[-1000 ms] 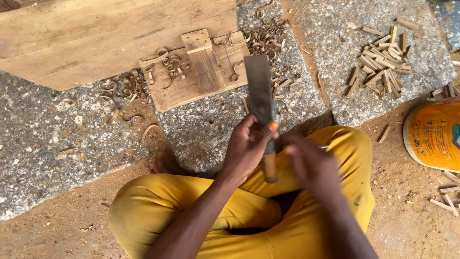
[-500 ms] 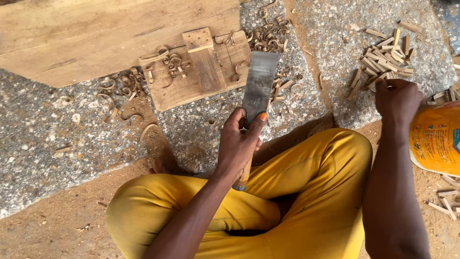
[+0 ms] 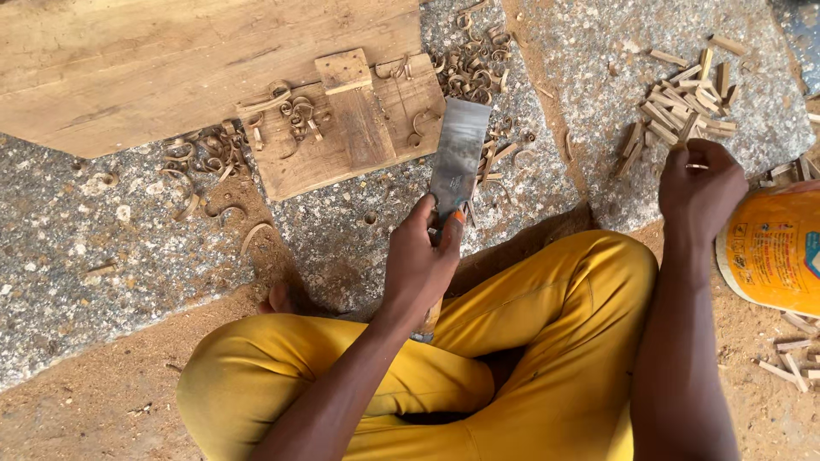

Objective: The person sits on the ground and uses a chisel to carve a small rectangular piece of wood. They repeatedly strike the chisel with their hand to shape the wood, creating shavings that accumulate on the floor. The person occasionally pauses to inspect the piece or adjust their grip.

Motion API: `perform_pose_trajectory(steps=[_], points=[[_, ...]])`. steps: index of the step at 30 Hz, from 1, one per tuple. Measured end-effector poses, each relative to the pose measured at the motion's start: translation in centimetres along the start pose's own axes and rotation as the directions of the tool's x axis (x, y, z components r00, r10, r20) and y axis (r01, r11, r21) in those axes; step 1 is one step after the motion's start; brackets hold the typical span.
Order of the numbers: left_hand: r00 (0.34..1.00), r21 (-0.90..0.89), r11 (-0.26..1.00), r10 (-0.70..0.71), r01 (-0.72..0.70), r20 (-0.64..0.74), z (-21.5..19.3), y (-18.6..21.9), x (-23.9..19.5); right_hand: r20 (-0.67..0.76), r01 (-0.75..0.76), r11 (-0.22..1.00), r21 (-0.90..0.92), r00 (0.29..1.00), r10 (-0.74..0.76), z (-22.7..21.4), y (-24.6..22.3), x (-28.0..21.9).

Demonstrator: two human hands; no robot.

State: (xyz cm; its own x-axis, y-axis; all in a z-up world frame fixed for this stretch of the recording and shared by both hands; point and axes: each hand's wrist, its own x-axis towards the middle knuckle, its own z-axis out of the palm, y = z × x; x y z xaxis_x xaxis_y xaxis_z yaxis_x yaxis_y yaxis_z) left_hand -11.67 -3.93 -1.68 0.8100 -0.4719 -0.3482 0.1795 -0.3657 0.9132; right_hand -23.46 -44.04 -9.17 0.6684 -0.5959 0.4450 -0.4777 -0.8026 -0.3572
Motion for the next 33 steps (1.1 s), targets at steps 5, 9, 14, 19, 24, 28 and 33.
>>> perform_pose_trajectory(steps=[5,9,14,19,24,28,33], points=[[0.999,0.063,0.998,-0.005,0.008,-0.054,-0.5,0.9,0.4,0.304,-0.256,0.919,0.300,0.939,0.162,-4.2,-14.2,-8.0],[0.999,-0.062,0.997,-0.036,0.034,-0.029,-0.9,1.4,-0.2,0.496,-0.300,0.750,0.589,0.867,-0.043,-5.2,-21.4,-12.1],[0.941,-0.128,0.932,0.337,-0.339,-0.037,-1.3,0.0,-0.7,0.687,-0.578,0.455,0.677,0.719,-0.109,-3.8,-22.6,-13.3],[0.976,-0.121,0.970,0.214,-0.209,0.030,-1.3,-0.1,-0.7,0.784,-0.738,0.276,0.616,0.608,-0.122,-3.2,-22.6,-13.3],[0.966,-0.260,0.953,0.204,-0.158,0.158,-0.8,0.3,-0.9,0.815,-0.796,0.176,0.579,0.561,-0.145,-3.2,-22.2,-13.0],[0.958,-0.285,0.942,0.230,-0.176,0.171,-0.7,0.1,-1.0,0.825,-0.817,0.131,0.562,0.542,-0.162,-3.0,-22.0,-13.0],[0.966,-0.246,0.946,0.240,-0.211,0.095,-0.6,-0.6,-0.4,0.863,-0.850,0.154,0.504,0.490,-0.121,-2.3,-21.8,-13.0]])
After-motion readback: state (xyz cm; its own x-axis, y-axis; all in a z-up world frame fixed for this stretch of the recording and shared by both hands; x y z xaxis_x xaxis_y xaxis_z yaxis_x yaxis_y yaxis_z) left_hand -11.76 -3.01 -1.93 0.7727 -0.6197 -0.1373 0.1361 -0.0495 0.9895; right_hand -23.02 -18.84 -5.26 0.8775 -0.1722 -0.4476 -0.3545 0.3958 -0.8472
